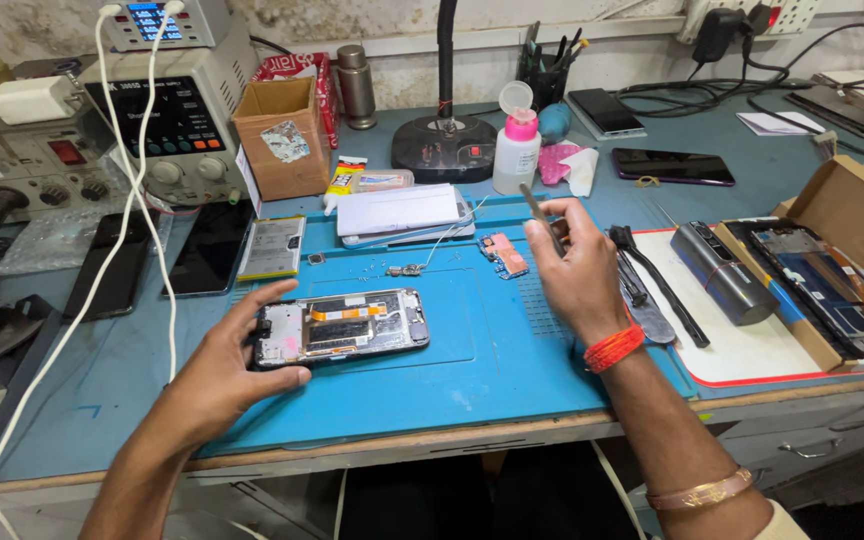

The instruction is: The person repairs a smartphone at a workbench. They unscrew screws from the phone with a screwdriver, lift and reposition the phone, pry at internal components with tweezers, detach a flex cable and a small board, and set the removed parts on the mat beside the open phone.

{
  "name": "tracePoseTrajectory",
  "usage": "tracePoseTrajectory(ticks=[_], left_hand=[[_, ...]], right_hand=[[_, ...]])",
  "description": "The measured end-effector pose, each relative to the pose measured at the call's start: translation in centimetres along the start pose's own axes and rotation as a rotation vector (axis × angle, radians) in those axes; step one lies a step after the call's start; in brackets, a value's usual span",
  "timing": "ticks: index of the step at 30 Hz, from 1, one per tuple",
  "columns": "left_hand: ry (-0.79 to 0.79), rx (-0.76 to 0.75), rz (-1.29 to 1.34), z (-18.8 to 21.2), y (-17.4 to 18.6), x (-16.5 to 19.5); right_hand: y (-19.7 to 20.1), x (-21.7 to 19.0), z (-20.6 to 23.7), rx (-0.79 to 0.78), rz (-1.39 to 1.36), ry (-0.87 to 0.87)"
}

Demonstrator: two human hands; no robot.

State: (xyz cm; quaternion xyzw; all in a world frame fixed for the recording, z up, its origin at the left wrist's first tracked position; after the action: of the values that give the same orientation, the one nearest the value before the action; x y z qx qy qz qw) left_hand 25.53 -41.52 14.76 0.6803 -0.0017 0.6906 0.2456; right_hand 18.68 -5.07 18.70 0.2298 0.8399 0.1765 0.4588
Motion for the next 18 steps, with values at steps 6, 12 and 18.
tracePoseTrajectory(ticks=[6,12,18], left_hand=[[0.039,0.035,-0.347,-0.2,0.1,0.9],[0.077,0.057,-0.44,-1.1,0.1,0.8],[0.199,0.096,-0.412,-0.9,0.4,0.1]], right_hand=[[0.6,0.0,0.7,-0.082,0.05,0.055],[1.4,-0.1,2.4,-0.345,0.505,-0.022],[1.5,0.3,3.3,-0.416,0.613,-0.181]])
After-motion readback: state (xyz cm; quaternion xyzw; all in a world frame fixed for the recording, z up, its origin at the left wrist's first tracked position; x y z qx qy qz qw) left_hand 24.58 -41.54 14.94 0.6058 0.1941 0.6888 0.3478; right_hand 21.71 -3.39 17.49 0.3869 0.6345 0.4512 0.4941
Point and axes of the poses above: each hand's wrist, its own z-axis away from the middle knuckle, its own y-axis out of the back of the hand, x = y × z, the point moved 5 cm from there along -z, towards the middle knuckle, and after that the axes turned 15 degrees about -x, right-handed, at the moved point
